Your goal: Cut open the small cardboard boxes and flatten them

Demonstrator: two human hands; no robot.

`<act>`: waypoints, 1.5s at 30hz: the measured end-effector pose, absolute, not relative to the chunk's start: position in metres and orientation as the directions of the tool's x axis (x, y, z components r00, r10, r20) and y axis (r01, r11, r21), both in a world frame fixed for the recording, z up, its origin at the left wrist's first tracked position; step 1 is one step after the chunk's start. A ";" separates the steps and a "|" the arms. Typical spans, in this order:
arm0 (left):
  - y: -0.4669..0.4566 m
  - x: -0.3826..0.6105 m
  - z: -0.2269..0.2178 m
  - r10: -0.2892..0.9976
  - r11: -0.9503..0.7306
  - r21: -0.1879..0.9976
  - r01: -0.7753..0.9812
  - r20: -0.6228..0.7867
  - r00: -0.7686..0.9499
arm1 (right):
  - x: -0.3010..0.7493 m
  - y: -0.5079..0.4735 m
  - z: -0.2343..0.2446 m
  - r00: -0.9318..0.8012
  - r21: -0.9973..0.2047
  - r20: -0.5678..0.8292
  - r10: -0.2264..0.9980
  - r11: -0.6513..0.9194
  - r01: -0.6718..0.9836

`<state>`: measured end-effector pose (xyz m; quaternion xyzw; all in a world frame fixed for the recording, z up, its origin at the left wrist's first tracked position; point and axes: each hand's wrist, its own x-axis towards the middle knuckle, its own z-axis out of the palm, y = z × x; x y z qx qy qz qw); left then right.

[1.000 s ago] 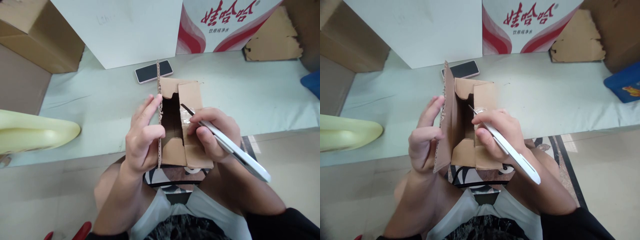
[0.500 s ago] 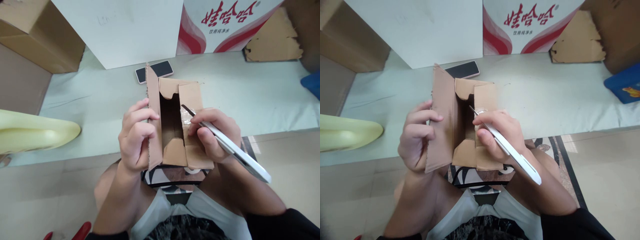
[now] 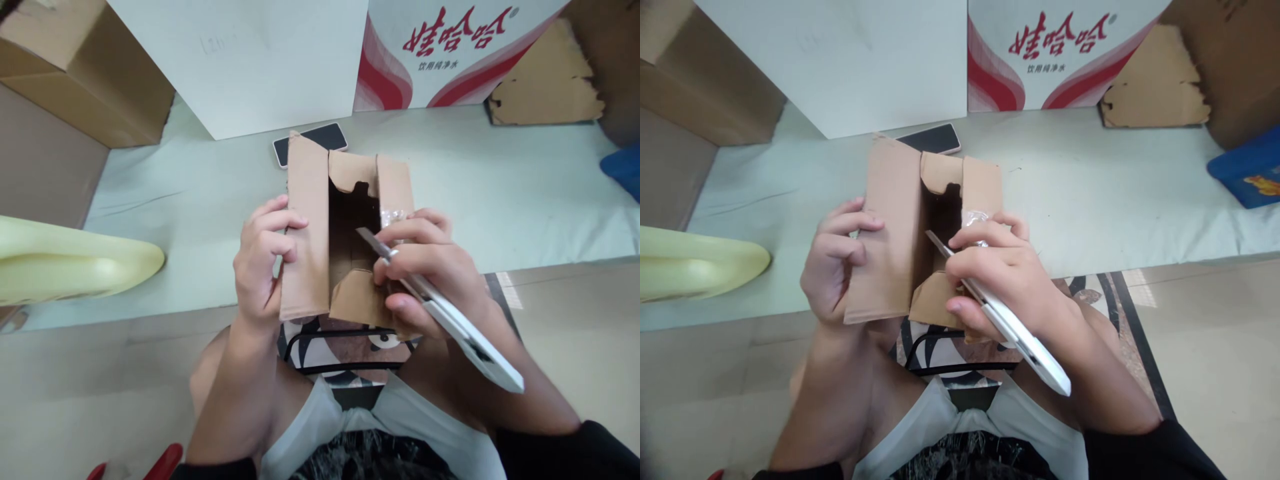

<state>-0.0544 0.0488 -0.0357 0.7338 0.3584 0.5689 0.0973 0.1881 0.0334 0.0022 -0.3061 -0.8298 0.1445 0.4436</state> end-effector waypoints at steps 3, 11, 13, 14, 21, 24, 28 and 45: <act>0.053 -0.067 -0.041 0.697 -0.682 0.609 0.405 0.708 0.112 | 0.188 0.035 0.004 -0.134 -0.538 0.771 0.623 0.749 0.386; 0.065 -0.104 -0.053 0.918 -0.363 0.780 0.510 0.393 0.054 | 0.191 0.047 -0.013 0.430 -0.742 0.670 0.605 0.554 0.377; 0.067 -0.107 -0.053 0.944 -0.295 0.762 0.576 0.326 0.052 | 0.196 0.049 -0.019 0.422 -0.795 0.606 0.674 0.531 0.293; 0.067 -0.107 -0.053 0.953 -0.277 0.749 0.603 0.293 0.073 | 0.198 0.051 -0.024 0.419 -0.812 0.583 0.696 0.523 0.261; 0.064 -0.084 -0.048 0.959 -0.263 0.817 0.514 0.164 0.230 | 0.217 0.073 -0.067 0.380 -0.904 0.390 0.839 0.270 0.333; 0.055 -0.073 -0.045 0.938 -0.215 0.902 0.374 0.084 0.338 | 0.222 0.082 -0.079 0.325 -0.954 0.219 0.920 0.131 0.269; 0.047 -0.068 -0.045 0.904 -0.249 0.900 0.357 0.084 0.419 | 0.219 0.086 -0.083 0.200 -0.992 0.016 0.980 -0.009 0.124; 0.056 -0.072 -0.040 0.954 -0.043 0.907 0.420 0.162 -0.252 | 0.207 0.081 -0.086 0.071 -0.996 0.075 0.995 0.079 -0.046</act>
